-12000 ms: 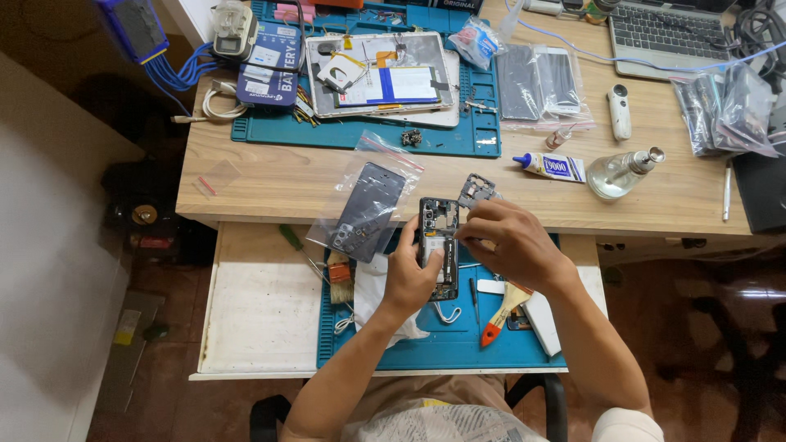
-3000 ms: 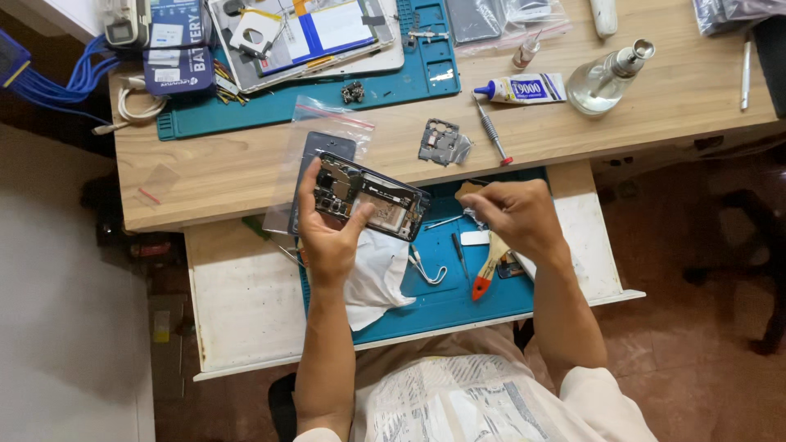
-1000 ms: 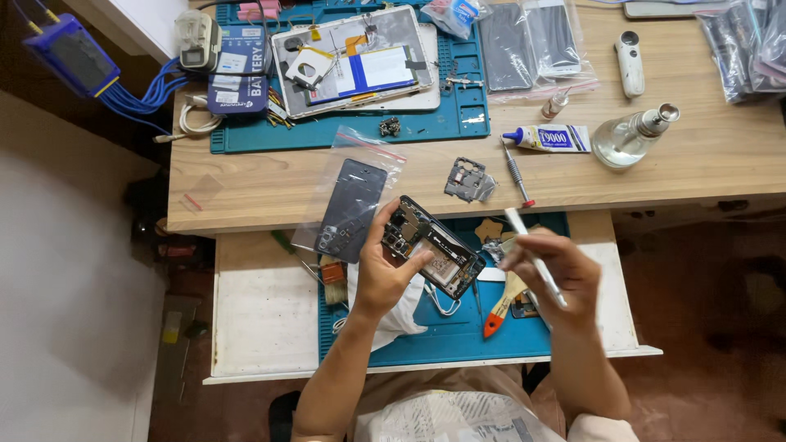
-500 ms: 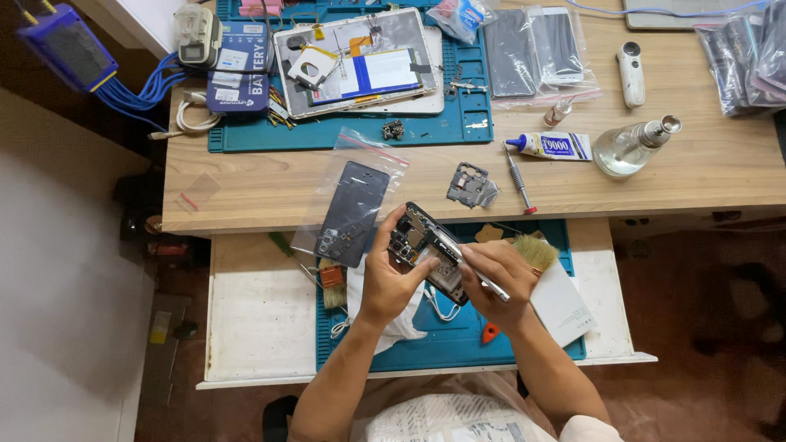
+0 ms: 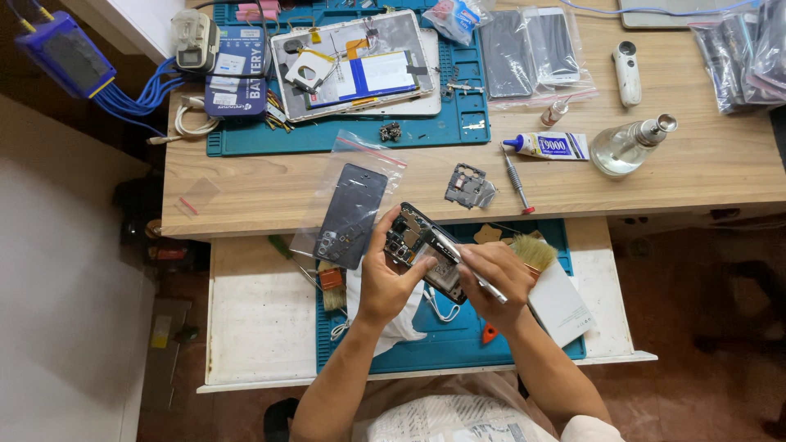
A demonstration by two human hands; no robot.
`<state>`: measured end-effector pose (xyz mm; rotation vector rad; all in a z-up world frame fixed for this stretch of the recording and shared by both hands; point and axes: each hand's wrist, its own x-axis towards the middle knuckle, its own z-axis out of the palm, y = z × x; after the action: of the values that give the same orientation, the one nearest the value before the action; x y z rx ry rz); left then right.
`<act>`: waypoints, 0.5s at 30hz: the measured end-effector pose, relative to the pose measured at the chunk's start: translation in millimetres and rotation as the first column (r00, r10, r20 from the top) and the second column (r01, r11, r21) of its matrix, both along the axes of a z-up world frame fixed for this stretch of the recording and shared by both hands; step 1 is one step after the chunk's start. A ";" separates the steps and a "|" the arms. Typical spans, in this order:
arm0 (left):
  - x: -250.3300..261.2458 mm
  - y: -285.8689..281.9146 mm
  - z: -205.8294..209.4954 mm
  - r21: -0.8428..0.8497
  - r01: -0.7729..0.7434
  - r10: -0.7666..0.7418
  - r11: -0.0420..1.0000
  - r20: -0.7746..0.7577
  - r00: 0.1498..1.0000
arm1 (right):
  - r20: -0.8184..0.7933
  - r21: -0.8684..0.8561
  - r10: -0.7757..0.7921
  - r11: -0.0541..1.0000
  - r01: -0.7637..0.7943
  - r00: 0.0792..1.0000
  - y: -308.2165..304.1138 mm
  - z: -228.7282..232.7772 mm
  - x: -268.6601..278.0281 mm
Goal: The person disassembles a smartphone on a cluttered workbench, removing the back cover and internal components. They use a screwdriver to unscrew parts and a metal spudger to pry open the device and disconnect internal connectors.
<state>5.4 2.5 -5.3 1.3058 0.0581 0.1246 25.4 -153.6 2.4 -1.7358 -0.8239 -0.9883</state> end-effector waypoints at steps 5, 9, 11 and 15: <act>1.1 5.4 -7.2 0.011 -0.015 0.015 1.000 0.019 1.000 | -0.303 0.313 0.110 0.950 -0.010 0.946 -9.5 -13.3 -4.5; 1.7 5.3 -7.6 -0.027 -0.027 0.027 0.999 0.030 0.999 | -0.475 0.632 0.353 0.774 0.034 0.806 -26.5 -37.5 0.3; 1.6 6.6 -6.8 -0.024 -0.029 0.030 0.999 0.034 0.999 | -0.491 0.656 0.370 0.753 0.056 0.789 -28.9 -35.4 0.6; 1.2 8.6 -8.1 -0.003 -0.039 0.039 0.999 0.029 0.999 | -0.515 0.689 0.383 0.717 0.105 0.767 -36.6 -39.9 3.0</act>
<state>6.6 11.1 -13.4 1.3007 0.0590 0.1760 28.4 -190.2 -37.5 -1.1679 -0.0926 -0.4267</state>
